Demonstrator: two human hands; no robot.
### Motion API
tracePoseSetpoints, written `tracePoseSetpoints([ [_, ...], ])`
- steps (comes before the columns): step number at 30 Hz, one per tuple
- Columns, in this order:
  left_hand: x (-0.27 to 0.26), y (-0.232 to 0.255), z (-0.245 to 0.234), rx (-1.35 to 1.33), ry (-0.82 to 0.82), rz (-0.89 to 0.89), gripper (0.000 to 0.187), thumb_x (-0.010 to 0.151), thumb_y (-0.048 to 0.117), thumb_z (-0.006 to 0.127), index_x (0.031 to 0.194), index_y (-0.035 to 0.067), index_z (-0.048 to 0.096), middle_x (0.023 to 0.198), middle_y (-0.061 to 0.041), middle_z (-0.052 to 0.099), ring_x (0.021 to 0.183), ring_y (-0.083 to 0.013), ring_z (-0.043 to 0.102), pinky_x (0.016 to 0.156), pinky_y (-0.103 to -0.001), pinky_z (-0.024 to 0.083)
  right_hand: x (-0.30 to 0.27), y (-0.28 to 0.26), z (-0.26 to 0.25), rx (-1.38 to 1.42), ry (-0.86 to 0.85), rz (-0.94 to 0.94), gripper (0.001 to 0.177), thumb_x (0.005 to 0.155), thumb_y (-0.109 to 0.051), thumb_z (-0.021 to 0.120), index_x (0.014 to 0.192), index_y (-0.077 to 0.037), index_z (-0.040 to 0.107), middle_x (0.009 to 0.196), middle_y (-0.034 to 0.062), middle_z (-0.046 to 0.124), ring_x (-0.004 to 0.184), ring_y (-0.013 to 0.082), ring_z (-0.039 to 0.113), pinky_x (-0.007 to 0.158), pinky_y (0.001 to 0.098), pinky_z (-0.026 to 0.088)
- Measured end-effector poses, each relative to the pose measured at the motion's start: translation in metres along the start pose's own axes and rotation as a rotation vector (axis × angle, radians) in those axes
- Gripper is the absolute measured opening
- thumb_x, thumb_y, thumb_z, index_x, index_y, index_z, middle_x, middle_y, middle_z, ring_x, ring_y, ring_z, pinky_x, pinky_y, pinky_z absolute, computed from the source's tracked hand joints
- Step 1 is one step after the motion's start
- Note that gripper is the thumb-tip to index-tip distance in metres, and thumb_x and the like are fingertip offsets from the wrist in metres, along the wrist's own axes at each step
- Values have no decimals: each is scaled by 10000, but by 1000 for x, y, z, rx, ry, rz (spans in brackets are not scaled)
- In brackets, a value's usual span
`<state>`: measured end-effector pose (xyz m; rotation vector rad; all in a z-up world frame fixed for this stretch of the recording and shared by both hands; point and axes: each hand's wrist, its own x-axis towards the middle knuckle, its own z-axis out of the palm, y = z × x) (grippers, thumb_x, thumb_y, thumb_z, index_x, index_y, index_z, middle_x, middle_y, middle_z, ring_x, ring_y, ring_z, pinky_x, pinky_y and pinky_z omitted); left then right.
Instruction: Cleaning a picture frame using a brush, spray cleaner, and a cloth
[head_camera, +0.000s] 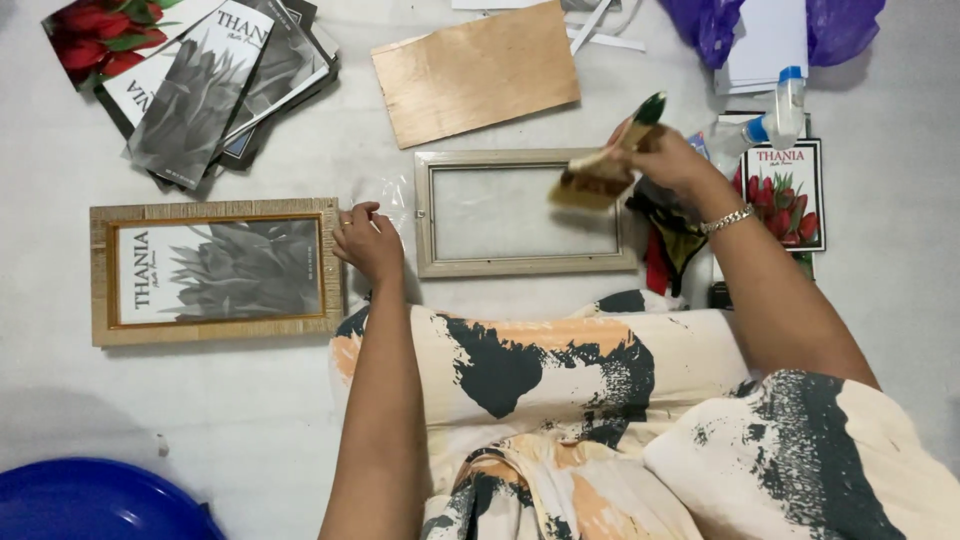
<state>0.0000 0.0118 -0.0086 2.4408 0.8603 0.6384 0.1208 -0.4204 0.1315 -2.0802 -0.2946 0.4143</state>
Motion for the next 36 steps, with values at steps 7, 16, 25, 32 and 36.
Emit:
tracePoseSetpoints([
  [7, 1, 7, -9, 11, -24, -10, 156, 833, 127, 650, 944, 236, 670, 922, 23, 592, 964, -260, 589, 904, -451, 434, 0, 21, 3, -85, -181, 83, 126, 929, -137, 761, 924, -12, 741, 945, 165, 744, 938, 333, 680, 939, 459, 499],
  [16, 2, 10, -14, -5, -93, -2, 179, 882, 78, 621, 992, 188, 710, 997, -12, 630, 944, -247, 518, 952, -432, 342, -10, -41, -23, -27, 543, -168, 440, 984, 46, 698, 1375, -103, 563, 1184, 126, 662, 1026, 241, 660, 872, 338, 581],
  [25, 1, 11, -8, -22, -23, -40, 155, 833, 135, 658, 935, 252, 660, 934, 41, 589, 984, -267, 590, 926, -471, 427, -32, 2, 3, -428, 250, 294, 379, 845, -309, 867, 1076, -63, 695, 975, 205, 744, 973, 443, 714, 796, 598, 589],
  [32, 2, 9, -6, -29, -31, -49, 152, 832, 136, 655, 934, 249, 666, 932, 35, 596, 983, -261, 593, 927, -469, 433, -1, 28, 23, -575, 378, 124, 419, 879, -342, 870, 1086, -75, 622, 985, 151, 755, 1022, 414, 710, 903, 568, 543],
  [36, 2, 11, -9, -27, -30, -59, 160, 827, 139, 664, 932, 259, 672, 926, 32, 599, 977, -266, 597, 913, -481, 441, 8, 8, 38, -629, 480, -61, 401, 889, -168, 891, 1122, -11, 604, 945, 227, 730, 925, 464, 716, 747, 580, 596],
])
